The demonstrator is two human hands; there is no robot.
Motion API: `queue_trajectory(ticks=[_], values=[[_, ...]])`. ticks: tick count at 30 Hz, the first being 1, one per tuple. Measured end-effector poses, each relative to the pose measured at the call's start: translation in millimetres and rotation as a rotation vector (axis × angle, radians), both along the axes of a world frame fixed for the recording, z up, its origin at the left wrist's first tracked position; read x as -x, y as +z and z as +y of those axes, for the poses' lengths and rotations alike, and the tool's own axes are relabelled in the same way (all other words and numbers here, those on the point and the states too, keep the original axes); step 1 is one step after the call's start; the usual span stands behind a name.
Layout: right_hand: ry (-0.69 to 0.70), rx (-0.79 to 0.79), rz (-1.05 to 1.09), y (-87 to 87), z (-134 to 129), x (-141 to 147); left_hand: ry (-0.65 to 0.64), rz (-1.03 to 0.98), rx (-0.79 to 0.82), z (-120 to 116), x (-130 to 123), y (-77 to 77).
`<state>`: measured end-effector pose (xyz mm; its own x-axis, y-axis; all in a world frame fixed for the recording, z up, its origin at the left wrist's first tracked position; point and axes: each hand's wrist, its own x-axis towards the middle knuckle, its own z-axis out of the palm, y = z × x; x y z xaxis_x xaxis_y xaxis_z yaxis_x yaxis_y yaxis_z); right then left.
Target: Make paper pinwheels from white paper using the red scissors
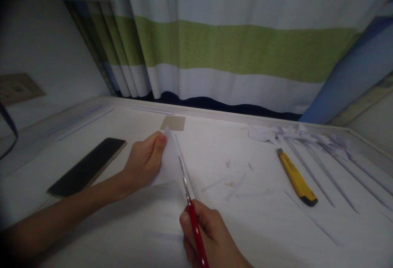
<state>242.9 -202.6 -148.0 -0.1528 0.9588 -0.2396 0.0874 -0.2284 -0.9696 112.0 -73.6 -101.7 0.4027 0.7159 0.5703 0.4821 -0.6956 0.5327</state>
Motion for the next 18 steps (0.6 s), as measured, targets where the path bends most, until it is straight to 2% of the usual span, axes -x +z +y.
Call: queue_trajectory(ticks=[9, 18], values=[[-0.005, 0.024, 0.076, -3.0, 0.7, 2.4, 0.003, 0.007, 0.020, -1.8, 0.2, 2.6], [-0.027, 0.027, 0.061, -3.5, 0.9, 2.5, 0.007, 0.010, 0.019, -1.2, 0.0, 2.4]])
